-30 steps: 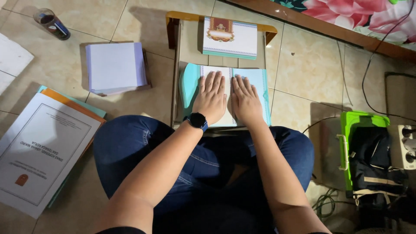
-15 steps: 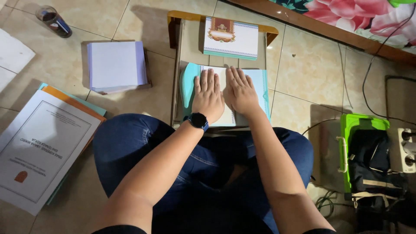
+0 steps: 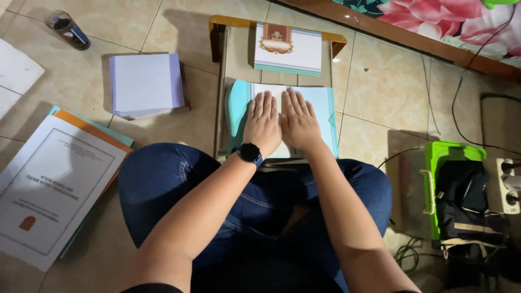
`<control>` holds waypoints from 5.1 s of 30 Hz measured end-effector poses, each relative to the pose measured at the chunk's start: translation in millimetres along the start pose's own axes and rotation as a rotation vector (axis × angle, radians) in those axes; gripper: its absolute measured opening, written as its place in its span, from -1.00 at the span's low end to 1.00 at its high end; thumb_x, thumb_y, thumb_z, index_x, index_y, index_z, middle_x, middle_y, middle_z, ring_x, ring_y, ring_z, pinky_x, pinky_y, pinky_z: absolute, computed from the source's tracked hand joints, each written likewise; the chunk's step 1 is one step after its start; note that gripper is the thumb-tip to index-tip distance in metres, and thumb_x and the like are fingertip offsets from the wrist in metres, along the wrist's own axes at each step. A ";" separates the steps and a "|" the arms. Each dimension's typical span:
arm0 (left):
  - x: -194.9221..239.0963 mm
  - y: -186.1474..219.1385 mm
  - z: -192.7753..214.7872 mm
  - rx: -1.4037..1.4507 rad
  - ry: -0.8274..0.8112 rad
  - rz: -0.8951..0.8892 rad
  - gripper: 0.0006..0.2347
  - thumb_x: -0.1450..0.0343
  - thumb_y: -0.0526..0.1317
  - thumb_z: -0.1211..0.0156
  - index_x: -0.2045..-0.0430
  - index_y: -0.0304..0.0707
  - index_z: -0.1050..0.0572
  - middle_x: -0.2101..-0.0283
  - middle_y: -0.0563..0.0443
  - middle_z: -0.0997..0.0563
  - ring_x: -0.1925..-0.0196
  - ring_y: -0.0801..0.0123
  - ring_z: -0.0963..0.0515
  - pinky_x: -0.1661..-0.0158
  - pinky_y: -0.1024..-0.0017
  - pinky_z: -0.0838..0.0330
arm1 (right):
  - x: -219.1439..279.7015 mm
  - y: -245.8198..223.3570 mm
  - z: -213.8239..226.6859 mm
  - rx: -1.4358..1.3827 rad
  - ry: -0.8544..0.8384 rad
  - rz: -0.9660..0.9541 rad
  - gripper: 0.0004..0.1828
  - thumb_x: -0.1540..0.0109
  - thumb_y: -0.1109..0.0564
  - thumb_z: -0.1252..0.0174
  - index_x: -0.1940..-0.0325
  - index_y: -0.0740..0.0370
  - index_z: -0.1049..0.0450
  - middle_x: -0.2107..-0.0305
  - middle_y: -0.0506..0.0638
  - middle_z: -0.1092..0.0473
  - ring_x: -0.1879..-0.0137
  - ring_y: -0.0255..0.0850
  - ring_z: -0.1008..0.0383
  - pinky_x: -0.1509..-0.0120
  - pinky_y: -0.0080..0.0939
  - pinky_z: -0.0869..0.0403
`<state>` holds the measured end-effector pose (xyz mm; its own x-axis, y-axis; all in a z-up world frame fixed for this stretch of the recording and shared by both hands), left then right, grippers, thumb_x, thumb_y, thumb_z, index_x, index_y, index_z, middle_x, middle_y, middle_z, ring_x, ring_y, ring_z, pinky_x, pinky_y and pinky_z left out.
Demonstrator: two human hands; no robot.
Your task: Organizing printed cards by picking them up from a stack and placing them into a blue folder while sitting on the floor.
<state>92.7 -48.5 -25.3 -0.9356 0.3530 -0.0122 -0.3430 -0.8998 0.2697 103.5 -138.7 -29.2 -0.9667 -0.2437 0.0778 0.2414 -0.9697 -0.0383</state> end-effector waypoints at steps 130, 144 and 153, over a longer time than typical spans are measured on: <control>3.9 -3.9 26.3 0.005 0.024 -0.082 -0.52 -0.58 -0.12 0.30 -0.42 -0.36 -0.11 -0.53 -0.21 -0.05 -0.58 -0.03 0.09 -0.45 -0.07 0.36 | 73.8 -36.6 57.4 0.014 0.398 0.144 -0.42 -0.25 0.16 -0.06 -0.39 0.19 -0.37 -0.33 0.05 -0.31 -0.38 0.04 -0.28 -0.09 -0.03 -0.34; 4.0 -5.4 18.1 -0.007 -0.048 -0.066 -0.48 -0.56 -0.08 0.40 -0.45 -0.33 0.00 -0.56 -0.12 0.05 -0.59 0.04 0.19 -0.47 -0.06 0.44 | -17.7 5.6 2.9 -0.010 0.037 0.106 -0.33 -0.40 0.05 0.20 -0.64 -0.13 0.03 -0.56 -0.27 0.09 -0.64 -0.05 0.13 -0.52 0.48 0.13; 6.1 -3.0 19.2 -0.036 -0.051 -0.072 -0.48 -0.56 -0.11 0.43 -0.46 -0.34 0.02 -0.56 -0.14 0.06 -0.59 0.00 0.19 -0.47 -0.09 0.46 | 9.3 -6.0 13.7 0.006 0.003 0.110 -0.33 -0.41 0.05 0.25 -0.65 -0.08 0.10 -0.57 -0.21 0.14 -0.66 -0.11 0.20 -0.60 0.22 0.07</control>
<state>89.6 -38.7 -7.7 -0.9030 0.4292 0.0188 -0.4132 -0.8797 0.2355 94.3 -135.4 -14.7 -0.9347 -0.3483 0.0705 0.3462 -0.9373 -0.0405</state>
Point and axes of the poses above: each hand's wrist, its own x-axis away from the middle knuckle, its own z-axis out of the back of the hand, y = z × x, the point moved 10 cm from there along -x, towards the middle knuckle
